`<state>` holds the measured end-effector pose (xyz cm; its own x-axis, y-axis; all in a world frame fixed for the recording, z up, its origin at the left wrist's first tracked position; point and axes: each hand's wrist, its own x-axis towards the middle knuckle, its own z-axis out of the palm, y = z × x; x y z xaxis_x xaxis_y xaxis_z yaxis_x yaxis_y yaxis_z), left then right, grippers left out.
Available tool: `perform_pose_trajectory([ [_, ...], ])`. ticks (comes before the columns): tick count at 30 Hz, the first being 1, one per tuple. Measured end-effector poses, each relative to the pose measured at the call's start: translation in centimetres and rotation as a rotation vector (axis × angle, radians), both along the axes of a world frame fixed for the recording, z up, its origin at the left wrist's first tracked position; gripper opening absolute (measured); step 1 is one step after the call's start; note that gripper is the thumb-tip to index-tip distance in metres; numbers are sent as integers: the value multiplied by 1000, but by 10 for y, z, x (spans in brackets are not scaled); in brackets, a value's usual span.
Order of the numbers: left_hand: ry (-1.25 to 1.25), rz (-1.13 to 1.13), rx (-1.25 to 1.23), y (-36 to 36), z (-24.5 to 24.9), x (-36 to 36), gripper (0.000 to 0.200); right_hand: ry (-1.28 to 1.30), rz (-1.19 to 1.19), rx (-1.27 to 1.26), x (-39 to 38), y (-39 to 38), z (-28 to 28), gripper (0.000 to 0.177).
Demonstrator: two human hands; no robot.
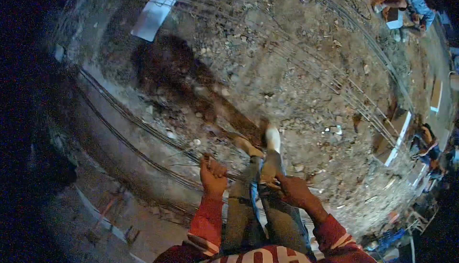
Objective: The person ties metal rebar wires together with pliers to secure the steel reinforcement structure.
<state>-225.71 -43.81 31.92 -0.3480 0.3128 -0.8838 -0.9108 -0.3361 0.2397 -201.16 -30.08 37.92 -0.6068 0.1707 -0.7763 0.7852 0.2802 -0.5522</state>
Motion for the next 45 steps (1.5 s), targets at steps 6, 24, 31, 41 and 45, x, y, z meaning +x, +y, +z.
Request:
perform_pose_trajectory([
  [6,28,-184,-87,37,-40,-79,36,115,-188,-47,-64,3,-32,46],
  [24,-42,-607,188,127,-86,-240,30,44,-818,217,-163,3,-102,35],
  [31,-139,-681,139,140,-120,-242,23,-185,-930,239,-107,-11,-68,37],
  [41,48,-945,458,152,-146,-188,29,-224,-1086,358,82,-60,-83,39],
  [45,105,-985,89,168,-97,-96,31,-109,-1115,375,163,-56,-101,44],
])
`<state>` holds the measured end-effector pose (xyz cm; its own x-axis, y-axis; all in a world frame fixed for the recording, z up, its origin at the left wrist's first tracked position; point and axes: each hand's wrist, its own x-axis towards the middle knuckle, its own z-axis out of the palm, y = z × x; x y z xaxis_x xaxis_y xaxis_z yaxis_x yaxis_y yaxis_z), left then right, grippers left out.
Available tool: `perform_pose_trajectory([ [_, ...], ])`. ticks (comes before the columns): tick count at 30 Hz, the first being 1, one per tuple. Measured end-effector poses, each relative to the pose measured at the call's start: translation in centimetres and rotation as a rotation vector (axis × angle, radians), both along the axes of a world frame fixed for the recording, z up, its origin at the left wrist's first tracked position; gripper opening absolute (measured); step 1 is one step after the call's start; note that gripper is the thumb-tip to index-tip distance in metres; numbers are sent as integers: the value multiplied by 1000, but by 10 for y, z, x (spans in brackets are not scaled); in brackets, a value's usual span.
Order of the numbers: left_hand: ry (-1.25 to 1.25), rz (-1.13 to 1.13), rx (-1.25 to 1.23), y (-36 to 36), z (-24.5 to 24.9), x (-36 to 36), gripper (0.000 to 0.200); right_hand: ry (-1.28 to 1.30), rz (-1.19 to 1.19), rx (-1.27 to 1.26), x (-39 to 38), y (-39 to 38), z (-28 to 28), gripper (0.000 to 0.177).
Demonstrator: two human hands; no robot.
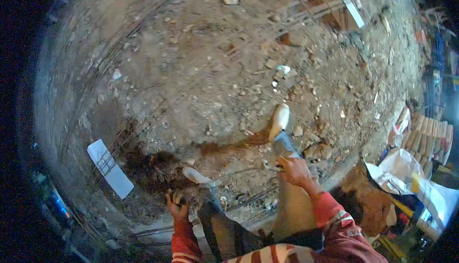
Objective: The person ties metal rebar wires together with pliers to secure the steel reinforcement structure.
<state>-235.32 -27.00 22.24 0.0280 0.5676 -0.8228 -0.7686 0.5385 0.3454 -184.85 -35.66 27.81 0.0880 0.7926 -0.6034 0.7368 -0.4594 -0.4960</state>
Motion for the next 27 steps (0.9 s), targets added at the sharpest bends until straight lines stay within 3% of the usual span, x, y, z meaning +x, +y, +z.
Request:
perform_pose_trajectory([
  [4,195,-7,-120,-12,-1,70,40,44,15,-70,82,-10,-13,46],
  [5,326,33,-218,12,35,142,54,58,-7,-103,97,-10,-10,46],
  [6,330,19,-211,28,65,202,54,76,-27,-134,109,-10,-6,45],
  [8,422,-134,-186,48,107,286,67,90,-83,-37,129,-14,2,44],
  [14,255,-345,-84,69,84,383,85,154,-130,-80,147,1,21,45],
  [16,7,-430,-32,72,85,424,83,199,-169,-39,156,21,38,47],
  [18,-134,-533,-40,88,89,470,69,232,-174,-28,163,33,45,50],
  [20,-127,-603,31,107,89,509,64,269,-175,1,173,49,47,52],
  [21,-70,-497,-32,117,82,530,49,276,-176,8,181,52,50,53],
  [24,-154,-504,-56,143,53,555,31,267,-187,55,212,75,54,54],
  [25,5,-506,-195,163,92,600,25,226,-177,56,219,72,41,52],
  [27,-104,-578,-73,165,78,607,27,141,-175,53,240,70,36,47],
])
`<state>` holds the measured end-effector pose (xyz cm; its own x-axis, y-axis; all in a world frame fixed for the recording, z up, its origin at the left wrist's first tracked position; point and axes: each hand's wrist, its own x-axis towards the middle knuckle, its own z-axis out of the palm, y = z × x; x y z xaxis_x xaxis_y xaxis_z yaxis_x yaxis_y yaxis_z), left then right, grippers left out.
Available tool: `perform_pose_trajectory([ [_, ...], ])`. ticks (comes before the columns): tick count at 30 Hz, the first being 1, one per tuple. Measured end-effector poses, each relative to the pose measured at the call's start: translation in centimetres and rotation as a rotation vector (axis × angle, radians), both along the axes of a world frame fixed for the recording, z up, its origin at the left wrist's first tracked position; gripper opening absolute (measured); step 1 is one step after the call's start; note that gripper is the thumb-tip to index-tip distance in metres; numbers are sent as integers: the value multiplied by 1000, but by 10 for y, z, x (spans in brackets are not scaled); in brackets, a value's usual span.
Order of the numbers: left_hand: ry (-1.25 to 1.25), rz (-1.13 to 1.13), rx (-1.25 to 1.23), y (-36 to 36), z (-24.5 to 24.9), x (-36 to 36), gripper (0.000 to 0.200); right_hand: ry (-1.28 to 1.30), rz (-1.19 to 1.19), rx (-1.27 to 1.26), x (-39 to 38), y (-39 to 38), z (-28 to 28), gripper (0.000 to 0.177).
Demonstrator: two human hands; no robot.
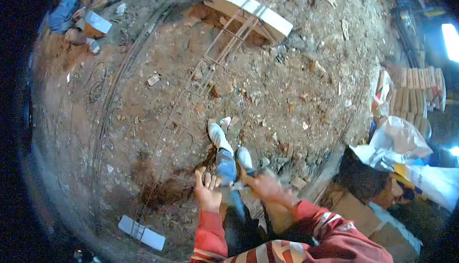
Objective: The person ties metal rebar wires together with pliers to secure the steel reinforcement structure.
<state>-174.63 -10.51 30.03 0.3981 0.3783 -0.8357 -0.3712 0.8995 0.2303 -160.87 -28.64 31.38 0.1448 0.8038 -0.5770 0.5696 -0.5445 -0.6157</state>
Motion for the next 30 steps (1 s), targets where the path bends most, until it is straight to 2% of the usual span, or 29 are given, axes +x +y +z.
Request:
perform_pose_trajectory([
  [1,-38,-1,-26,2,2,10,28,-38,-1,-12,21,11,11,44],
  [3,149,40,-82,4,5,33,31,2,-66,-142,62,32,34,38],
  [4,-10,-69,23,4,-3,31,35,-14,-103,-17,77,29,30,36],
  [5,-5,-87,13,4,-3,41,35,-41,-139,118,95,28,26,34],
  [6,93,-136,-29,3,-1,52,36,-131,-110,150,109,27,26,33],
  [7,195,-184,-69,2,0,60,38,-92,-128,93,126,31,35,34],
  [11,170,-346,-147,-15,8,98,48,-40,-117,21,174,17,24,33],
  [12,73,-400,-104,-27,0,100,52,-37,-93,7,186,11,18,35],
  [13,85,-392,-103,-37,0,111,52,-25,-87,10,197,6,9,35],
  [15,132,-719,60,-61,-2,138,54,-37,-67,-29,213,-1,-11,42],
  [16,98,-636,90,-77,-8,153,50,41,-20,-129,222,-3,-21,47],
  [17,114,-611,93,-93,-16,172,50,32,30,-109,228,-8,-33,48],
  [19,280,-369,33,-117,-27,203,49,78,13,-134,241,-19,-39,47],
  [21,274,-220,61,-137,-51,233,40,155,21,-218,264,-33,-44,49],
  [22,200,-160,47,-140,-55,257,36,188,6,-113,280,-47,-44,56],
  [23,142,-99,26,-145,-53,276,32,197,10,-128,292,-59,-47,56],
  [25,85,-47,-50,-151,-60,304,26,202,-86,-59,312,-73,-59,59],
  [26,140,-7,-116,-151,-60,321,22,218,-76,-214,330,-71,-53,64],
  [27,195,-9,-109,-150,-59,338,22,227,-70,-213,338,-77,-56,64],
  [29,223,-16,-107,-146,-54,365,23,207,-78,-127,351,-87,-63,62],
  [30,254,15,-149,-143,-52,377,24,234,-111,-142,359,-87,-62,53],
])
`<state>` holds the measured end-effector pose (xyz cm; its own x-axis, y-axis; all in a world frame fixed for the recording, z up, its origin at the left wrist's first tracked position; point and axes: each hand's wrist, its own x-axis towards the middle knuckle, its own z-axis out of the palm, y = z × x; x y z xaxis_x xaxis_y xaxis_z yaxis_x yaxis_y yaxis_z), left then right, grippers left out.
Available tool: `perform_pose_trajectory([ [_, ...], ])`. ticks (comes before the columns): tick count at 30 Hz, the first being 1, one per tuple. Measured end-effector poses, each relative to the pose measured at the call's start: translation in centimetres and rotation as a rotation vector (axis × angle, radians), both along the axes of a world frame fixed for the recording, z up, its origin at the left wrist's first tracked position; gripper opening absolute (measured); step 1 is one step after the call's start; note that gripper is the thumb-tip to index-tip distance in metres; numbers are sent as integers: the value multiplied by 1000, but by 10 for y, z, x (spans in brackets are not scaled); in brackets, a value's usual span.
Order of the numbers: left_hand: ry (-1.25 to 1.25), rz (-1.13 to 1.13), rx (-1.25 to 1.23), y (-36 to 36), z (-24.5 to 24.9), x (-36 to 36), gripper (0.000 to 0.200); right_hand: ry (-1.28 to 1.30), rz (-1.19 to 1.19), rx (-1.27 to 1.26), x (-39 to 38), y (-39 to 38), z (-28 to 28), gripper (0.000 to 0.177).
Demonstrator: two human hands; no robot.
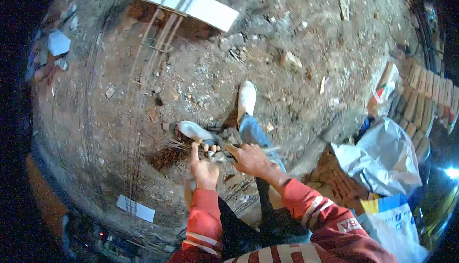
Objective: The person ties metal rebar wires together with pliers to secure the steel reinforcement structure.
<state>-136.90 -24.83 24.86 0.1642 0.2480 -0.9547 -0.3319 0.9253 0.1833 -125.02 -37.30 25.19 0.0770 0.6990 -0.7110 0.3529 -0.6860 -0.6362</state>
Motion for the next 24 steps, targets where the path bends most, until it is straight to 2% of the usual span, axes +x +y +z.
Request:
perform_pose_trajectory([
  [2,-40,59,48,-3,-17,-1,24,-41,32,5,17,8,-1,52],
  [5,-66,73,60,6,-17,6,25,-71,10,28,33,10,-2,51],
  [7,-73,-25,78,15,-15,12,26,-66,109,-10,55,22,4,45],
  [8,-87,-25,85,24,-16,18,26,-132,51,137,67,25,6,42],
  [11,-51,-417,315,42,-7,29,40,-256,16,193,105,23,8,40],
  [14,-46,-585,395,61,-20,17,39,-333,-199,229,147,13,5,31],
  [15,-5,-674,422,67,-26,11,37,-447,-246,243,160,9,11,27],
  [16,140,-802,469,77,-28,14,32,-482,-367,307,171,-3,-3,23],
  [17,260,-886,519,89,-30,18,28,-548,-447,262,181,-17,-6,17],
  [19,368,-961,632,111,-55,19,25,-663,-620,171,201,-33,-4,23],
  [21,366,-990,800,135,-93,25,21,-744,-804,205,226,-42,-11,27],
  [23,530,-1116,1067,159,-127,44,16,-911,-800,224,258,-81,-49,25],
  [24,533,-1134,1093,173,-130,67,16,-859,-907,239,274,-93,-71,26],
])
